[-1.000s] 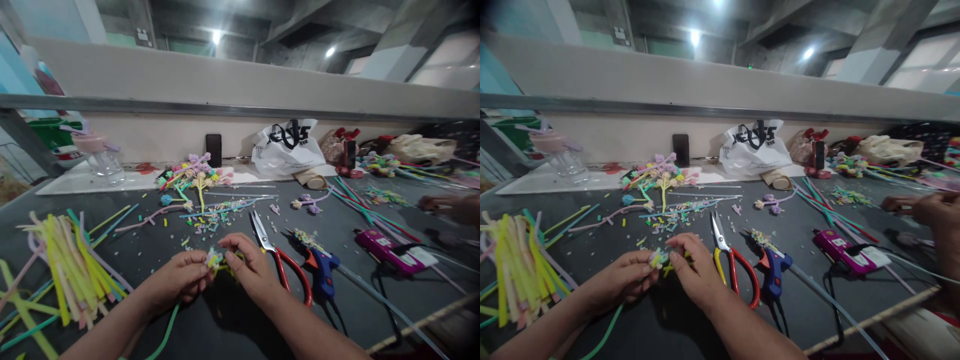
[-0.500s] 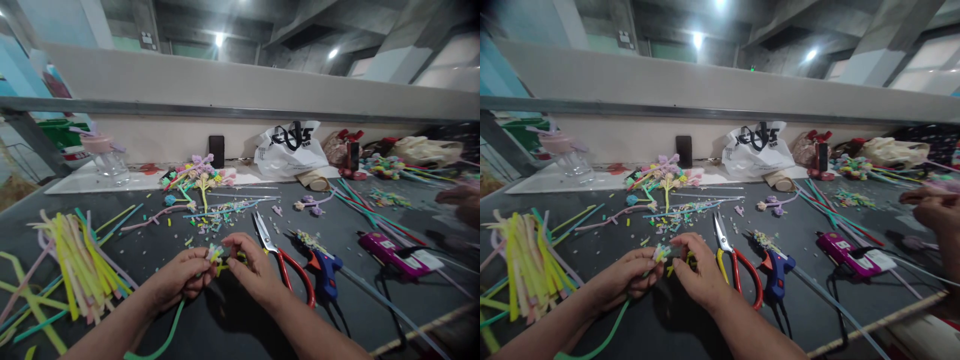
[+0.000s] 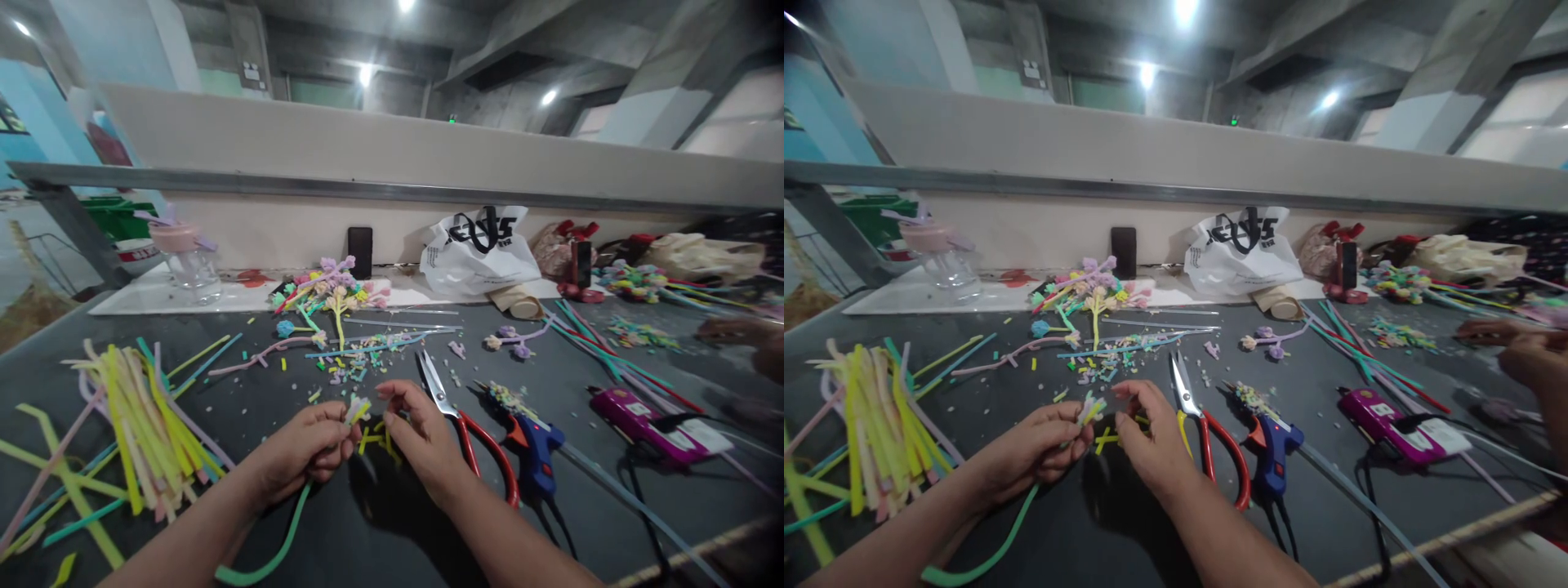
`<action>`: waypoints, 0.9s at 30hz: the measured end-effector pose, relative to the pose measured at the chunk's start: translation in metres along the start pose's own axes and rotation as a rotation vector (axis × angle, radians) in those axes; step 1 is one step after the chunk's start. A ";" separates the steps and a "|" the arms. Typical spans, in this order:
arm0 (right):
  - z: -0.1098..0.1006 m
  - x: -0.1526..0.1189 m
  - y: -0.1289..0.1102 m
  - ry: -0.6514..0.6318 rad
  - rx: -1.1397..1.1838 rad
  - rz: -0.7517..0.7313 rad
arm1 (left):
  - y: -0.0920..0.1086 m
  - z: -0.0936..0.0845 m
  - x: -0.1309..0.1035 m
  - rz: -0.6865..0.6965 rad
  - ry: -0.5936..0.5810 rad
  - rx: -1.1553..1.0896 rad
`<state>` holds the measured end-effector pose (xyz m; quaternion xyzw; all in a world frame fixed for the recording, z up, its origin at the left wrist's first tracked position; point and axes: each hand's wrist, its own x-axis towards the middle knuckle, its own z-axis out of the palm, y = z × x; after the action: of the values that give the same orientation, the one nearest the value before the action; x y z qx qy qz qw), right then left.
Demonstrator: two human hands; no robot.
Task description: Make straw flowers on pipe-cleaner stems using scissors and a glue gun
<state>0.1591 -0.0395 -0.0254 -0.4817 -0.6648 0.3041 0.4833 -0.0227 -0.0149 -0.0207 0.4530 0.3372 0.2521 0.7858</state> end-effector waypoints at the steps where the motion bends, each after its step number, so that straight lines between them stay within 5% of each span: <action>1: 0.000 0.000 0.000 0.005 -0.005 0.002 | 0.000 0.000 0.000 -0.006 -0.004 0.001; 16: 0.001 -0.006 -0.007 -0.065 -0.084 -0.218 | 0.000 0.001 -0.006 -0.108 -0.158 -0.043; 27: 0.004 -0.004 -0.006 -0.055 0.001 0.006 | -0.003 0.004 -0.006 -0.103 -0.244 -0.033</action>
<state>0.1531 -0.0448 -0.0232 -0.4749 -0.6761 0.3191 0.4642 -0.0229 -0.0232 -0.0203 0.4495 0.2577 0.1598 0.8402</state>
